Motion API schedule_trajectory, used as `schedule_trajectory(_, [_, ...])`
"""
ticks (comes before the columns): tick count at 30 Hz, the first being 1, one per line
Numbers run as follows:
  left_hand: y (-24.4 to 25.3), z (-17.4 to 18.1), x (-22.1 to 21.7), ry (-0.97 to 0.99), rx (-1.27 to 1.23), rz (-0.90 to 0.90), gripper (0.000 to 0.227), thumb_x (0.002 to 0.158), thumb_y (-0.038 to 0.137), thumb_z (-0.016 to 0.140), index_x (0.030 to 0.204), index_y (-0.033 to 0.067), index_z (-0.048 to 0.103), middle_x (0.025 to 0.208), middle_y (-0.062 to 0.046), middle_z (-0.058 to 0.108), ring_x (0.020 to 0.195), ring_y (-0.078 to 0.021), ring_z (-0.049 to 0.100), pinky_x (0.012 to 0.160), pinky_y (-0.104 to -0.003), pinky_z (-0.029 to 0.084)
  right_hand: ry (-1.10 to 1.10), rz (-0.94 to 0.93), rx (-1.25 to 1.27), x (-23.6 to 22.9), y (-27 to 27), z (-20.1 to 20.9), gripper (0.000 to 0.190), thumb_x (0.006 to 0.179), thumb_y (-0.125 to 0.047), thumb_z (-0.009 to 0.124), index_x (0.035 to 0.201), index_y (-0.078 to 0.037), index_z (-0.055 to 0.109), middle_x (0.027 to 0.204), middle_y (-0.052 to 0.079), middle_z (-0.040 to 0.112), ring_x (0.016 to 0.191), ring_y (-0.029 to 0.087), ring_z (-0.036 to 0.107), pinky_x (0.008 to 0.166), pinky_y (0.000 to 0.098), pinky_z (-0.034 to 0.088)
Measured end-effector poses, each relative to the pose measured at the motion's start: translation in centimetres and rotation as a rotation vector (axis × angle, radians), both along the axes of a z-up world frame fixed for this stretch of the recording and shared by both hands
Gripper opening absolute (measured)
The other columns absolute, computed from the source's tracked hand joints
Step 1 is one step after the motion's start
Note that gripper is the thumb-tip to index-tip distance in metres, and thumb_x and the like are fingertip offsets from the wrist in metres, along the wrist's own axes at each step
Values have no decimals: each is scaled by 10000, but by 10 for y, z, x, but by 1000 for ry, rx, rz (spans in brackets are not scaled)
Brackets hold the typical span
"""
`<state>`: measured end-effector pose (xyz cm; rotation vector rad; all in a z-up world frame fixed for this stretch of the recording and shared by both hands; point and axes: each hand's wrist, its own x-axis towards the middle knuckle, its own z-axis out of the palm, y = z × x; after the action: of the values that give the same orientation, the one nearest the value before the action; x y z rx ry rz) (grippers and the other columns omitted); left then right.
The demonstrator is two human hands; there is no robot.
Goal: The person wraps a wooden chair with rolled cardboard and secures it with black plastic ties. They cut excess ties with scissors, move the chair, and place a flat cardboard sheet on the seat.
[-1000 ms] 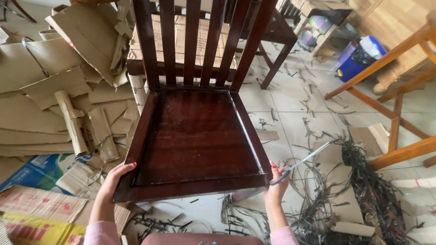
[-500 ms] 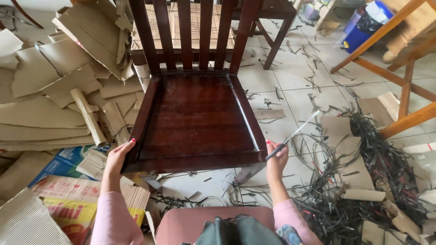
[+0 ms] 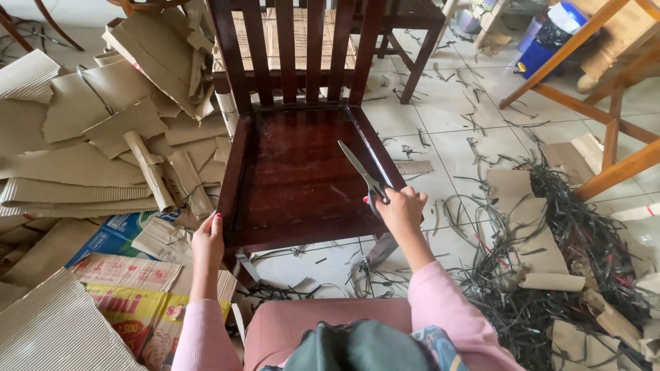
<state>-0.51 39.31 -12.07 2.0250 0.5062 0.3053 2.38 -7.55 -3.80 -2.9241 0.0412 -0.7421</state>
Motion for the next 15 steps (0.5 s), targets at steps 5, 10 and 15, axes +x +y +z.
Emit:
schedule_trajectory(5, [-44,57,-23,-280,560,44,377,937,182,660,1307,130,712,1258,-173,695,1098,-413,660,926,-540,544,120,0,-61,27,-15,4,217,834,-403,765,903,-197,762,790,44,735,954,282,624,968,548,350])
schedule_trajectory(10, [-115,64,-7,-332,735,-97,528,858,327,740,1370,240,645,1434,-67,612,1318,-298,556,1132,-530,385,152,68,-126,57,-38,13,295,755,-441,827,972,-248,777,846,13,755,1021,256,577,1033,555,253])
schedule_trajectory(15, [-132,69,2,-166,768,-160,414,897,401,687,1287,261,687,1398,36,651,1334,-194,555,1122,-455,402,309,96,-228,84,-51,19,315,734,-482,851,932,-249,775,837,12,758,992,246,600,1020,515,266])
